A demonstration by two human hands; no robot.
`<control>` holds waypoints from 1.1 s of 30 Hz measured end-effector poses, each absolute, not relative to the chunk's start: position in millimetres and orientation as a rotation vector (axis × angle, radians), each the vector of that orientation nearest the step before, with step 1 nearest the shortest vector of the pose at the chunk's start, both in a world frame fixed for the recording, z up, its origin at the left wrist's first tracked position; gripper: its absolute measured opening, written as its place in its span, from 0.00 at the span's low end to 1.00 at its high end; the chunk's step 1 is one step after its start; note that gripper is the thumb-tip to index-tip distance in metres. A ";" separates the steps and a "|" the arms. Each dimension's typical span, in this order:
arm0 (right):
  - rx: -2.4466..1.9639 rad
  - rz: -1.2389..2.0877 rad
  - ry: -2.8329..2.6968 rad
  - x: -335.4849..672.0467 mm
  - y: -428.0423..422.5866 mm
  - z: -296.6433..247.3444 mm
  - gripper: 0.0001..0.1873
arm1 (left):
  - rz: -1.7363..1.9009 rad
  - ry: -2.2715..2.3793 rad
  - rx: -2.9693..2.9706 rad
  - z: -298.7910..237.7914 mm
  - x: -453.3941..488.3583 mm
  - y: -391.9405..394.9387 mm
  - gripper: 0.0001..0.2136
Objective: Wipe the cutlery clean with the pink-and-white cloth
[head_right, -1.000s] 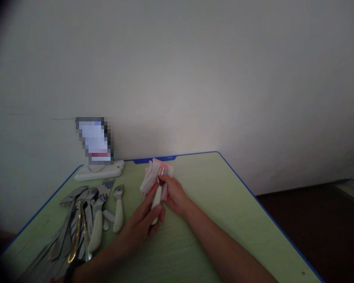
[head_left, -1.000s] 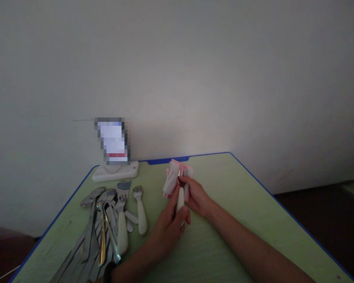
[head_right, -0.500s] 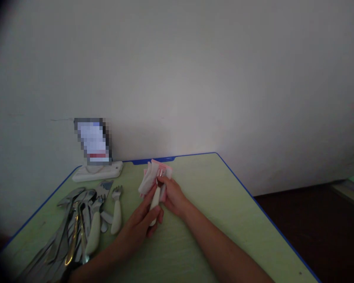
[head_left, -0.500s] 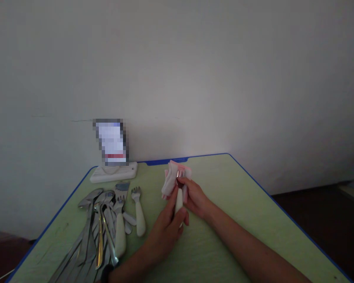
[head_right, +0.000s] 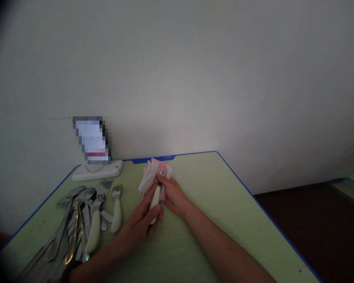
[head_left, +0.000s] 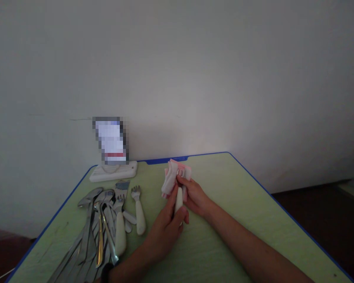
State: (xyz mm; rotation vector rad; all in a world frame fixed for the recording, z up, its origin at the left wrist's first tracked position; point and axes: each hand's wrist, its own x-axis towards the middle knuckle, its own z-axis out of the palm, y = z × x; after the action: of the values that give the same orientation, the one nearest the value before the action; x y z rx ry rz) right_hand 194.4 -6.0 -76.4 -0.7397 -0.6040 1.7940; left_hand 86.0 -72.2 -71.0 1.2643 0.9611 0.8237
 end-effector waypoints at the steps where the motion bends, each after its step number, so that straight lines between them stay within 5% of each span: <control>1: -0.742 1.794 -0.603 194.5 -6.0 -76.2 0.15 | 0.823 0.972 1.266 -70.7 86.0 -72.2 0.32; 33: -0.749 1.800 -0.602 195.3 -7.0 -75.7 0.15 | 0.824 0.960 1.294 -69.2 85.9 -72.1 0.32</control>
State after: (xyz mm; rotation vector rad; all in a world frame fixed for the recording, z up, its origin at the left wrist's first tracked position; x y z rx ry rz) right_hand 195.3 -7.0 -75.7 -0.7491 -0.6025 1.7997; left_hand 85.9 -72.1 -69.2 1.2939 0.9601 0.8238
